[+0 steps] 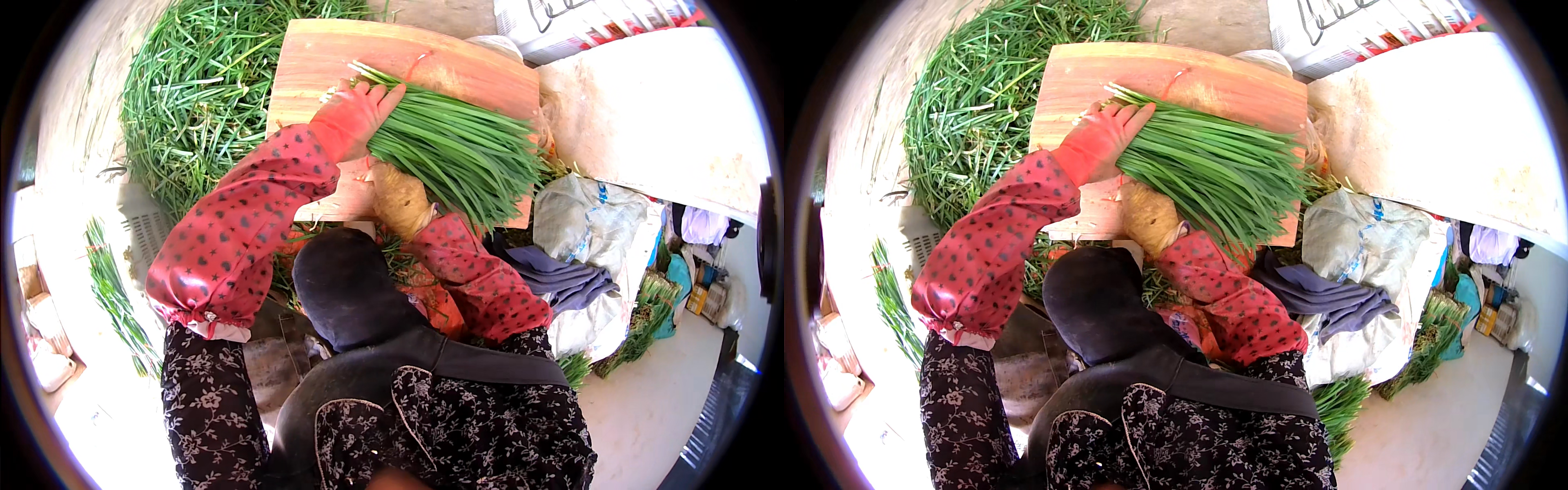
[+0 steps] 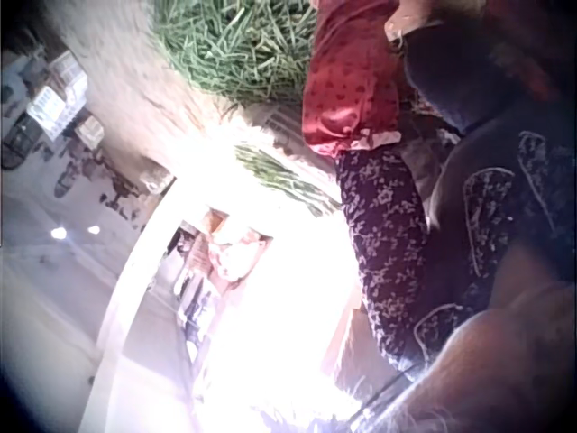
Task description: The person sits on the floor and bundles green onions by hand, tying them with red rubber bands. They then stand up, walk to an outdoor area, and transfer the bundled vegetables from a white crate into a large orange sack.
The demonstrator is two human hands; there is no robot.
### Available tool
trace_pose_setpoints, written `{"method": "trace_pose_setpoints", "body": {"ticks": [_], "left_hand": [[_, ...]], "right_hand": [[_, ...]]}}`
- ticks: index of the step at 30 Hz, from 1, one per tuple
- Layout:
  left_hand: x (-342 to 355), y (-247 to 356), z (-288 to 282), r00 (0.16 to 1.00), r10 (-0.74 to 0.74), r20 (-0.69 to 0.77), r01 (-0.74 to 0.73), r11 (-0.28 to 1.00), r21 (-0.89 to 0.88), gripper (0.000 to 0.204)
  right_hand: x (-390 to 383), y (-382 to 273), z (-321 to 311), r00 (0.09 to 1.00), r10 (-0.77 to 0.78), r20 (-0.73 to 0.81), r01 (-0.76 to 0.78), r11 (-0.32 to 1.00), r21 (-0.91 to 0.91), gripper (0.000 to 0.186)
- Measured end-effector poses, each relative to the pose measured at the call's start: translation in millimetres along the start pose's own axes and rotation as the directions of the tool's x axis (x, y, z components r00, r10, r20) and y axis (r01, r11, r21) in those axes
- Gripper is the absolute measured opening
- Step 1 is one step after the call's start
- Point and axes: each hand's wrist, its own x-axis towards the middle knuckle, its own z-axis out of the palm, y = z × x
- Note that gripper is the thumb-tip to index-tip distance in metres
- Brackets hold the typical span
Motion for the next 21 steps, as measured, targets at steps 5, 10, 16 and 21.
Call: {"method": "trace_pose_setpoints", "body": {"ticks": [5, 10, 16, 21], "left_hand": [[-2, 3, -6, 0.998, -0.045, 0.042, 0.043, 0.998, 0.048, 0.090], [-2, 2, -9, 0.998, -0.050, 0.041, 0.050, 0.999, -0.001, 0.091], [-4, 3, -15, 0.999, -0.046, 0.027, 0.047, 0.997, -0.054, 0.091], [-8, 6, -13, 0.999, -0.046, -0.003, 0.046, 0.991, -0.129, 0.095]], "right_hand": [[6, -15, -33, 0.947, 0.076, -0.312, 0.040, 0.936, 0.349, 0.018], [22, -29, -41, 0.916, 0.084, -0.393, 0.079, 0.921, 0.381, 0.010], [25, -33, -51, 0.827, 0.509, -0.238, -0.049, 0.486, 0.872, 0.007], [29, -43, -77, 0.782, 0.612, -0.115, -0.123, 0.334, 0.935, 0.002]]}}
